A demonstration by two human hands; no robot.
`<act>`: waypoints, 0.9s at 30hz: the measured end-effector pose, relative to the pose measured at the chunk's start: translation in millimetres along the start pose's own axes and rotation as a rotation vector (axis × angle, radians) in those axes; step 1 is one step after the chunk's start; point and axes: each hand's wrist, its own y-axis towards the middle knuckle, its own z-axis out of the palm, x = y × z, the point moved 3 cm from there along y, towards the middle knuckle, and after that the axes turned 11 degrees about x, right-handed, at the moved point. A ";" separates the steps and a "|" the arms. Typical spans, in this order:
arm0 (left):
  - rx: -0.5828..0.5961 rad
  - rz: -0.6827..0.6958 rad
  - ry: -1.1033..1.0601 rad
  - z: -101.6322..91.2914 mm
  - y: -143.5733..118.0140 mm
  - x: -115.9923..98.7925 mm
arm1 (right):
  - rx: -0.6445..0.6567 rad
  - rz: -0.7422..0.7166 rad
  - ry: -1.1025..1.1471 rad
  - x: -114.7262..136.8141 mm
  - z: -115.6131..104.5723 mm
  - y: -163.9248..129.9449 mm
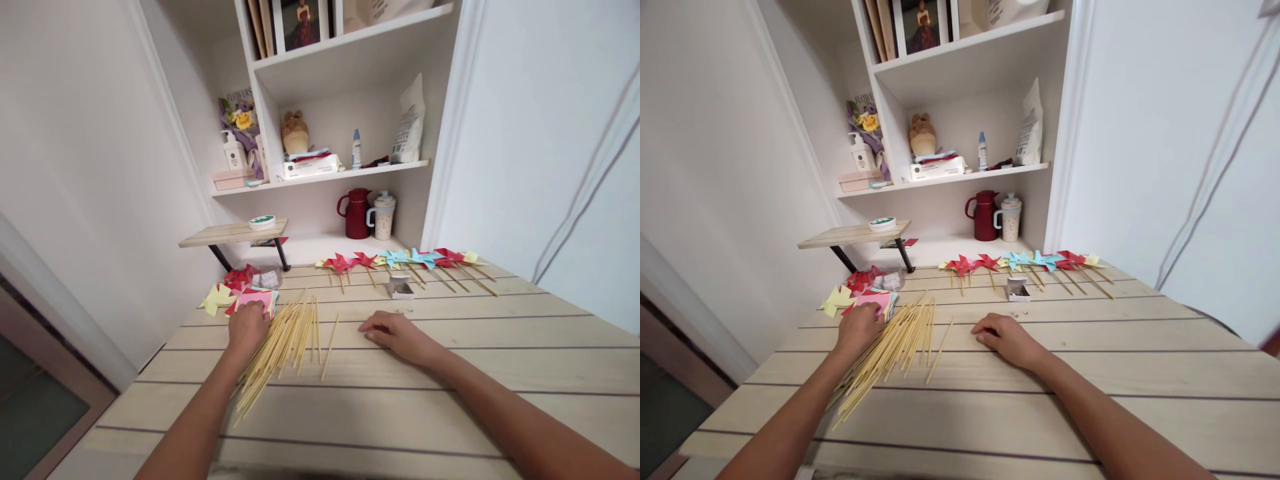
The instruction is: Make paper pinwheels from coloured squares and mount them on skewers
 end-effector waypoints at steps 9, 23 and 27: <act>-0.057 -0.127 -0.022 -8.5 4.8 12.0 | -0.009 -0.001 -0.022 -1.0 0.0 0.1; -0.765 -0.114 -0.502 -93.0 -12.1 -1.9 | -0.333 -0.040 0.126 19.1 -17.5 -6.9; -0.405 0.133 -1.566 -78.9 -17.9 -73.9 | -0.363 -0.116 0.436 23.6 -19.5 -10.2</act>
